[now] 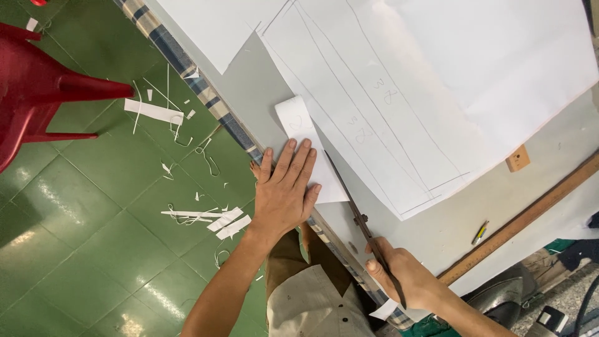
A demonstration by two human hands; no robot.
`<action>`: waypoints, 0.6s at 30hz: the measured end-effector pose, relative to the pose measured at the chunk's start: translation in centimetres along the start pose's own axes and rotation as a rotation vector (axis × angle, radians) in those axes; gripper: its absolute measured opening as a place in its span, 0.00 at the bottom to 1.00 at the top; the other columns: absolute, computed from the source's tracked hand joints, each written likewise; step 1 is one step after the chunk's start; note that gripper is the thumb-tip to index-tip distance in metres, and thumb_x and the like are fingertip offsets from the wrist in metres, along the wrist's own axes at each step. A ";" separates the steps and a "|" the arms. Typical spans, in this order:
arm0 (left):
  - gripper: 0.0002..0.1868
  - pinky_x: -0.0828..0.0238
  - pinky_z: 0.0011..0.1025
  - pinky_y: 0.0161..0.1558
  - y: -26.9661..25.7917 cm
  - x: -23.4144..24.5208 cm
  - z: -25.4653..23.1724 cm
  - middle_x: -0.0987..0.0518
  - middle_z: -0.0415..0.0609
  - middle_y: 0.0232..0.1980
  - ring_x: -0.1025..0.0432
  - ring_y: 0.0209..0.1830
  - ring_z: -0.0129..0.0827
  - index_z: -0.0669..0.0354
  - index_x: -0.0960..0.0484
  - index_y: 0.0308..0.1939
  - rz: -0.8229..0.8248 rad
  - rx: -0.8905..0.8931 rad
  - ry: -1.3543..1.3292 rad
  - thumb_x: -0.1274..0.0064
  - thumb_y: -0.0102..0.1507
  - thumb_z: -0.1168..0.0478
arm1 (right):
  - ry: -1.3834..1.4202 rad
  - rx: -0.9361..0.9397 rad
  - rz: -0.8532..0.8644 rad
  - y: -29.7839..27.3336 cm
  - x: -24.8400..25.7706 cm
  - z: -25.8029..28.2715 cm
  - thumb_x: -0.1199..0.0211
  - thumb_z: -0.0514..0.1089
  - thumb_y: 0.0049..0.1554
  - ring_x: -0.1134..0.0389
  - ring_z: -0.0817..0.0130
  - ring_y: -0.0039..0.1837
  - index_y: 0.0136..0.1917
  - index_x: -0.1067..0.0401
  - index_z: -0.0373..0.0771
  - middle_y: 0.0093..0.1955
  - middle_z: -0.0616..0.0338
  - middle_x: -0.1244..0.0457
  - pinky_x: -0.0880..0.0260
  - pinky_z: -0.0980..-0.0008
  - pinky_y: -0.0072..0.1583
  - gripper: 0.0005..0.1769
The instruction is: The person uses large scissors to cut a piece of white paper along drawn lines on a table. They hold the paper steady with one hand while cutting with the other, occasionally adjusting the paper's position to follow the pattern.
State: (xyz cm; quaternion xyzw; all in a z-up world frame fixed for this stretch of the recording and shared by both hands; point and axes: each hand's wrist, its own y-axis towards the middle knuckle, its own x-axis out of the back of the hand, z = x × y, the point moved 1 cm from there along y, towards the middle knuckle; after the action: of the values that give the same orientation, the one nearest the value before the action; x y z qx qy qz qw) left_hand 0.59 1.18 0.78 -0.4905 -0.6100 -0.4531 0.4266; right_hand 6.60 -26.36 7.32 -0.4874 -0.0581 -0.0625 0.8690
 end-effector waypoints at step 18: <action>0.30 0.60 0.54 0.79 0.2 -0.1 0.0 0.38 0.49 0.80 0.46 0.81 0.45 0.58 0.31 0.76 -0.024 -0.007 0.014 0.65 0.75 0.46 | 0.012 -0.052 -0.038 0.7 -1.0 0.4 0.64 0.72 0.59 0.42 0.68 0.29 0.52 0.33 0.45 0.27 0.64 0.40 0.40 0.66 0.34 0.33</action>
State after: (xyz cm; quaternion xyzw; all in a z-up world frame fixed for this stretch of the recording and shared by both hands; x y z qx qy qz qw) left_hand 0.77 1.21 0.75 -0.4814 -0.6113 -0.4639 0.4236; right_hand 5.67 -25.65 6.78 -0.5084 -0.0605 -0.0833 0.8549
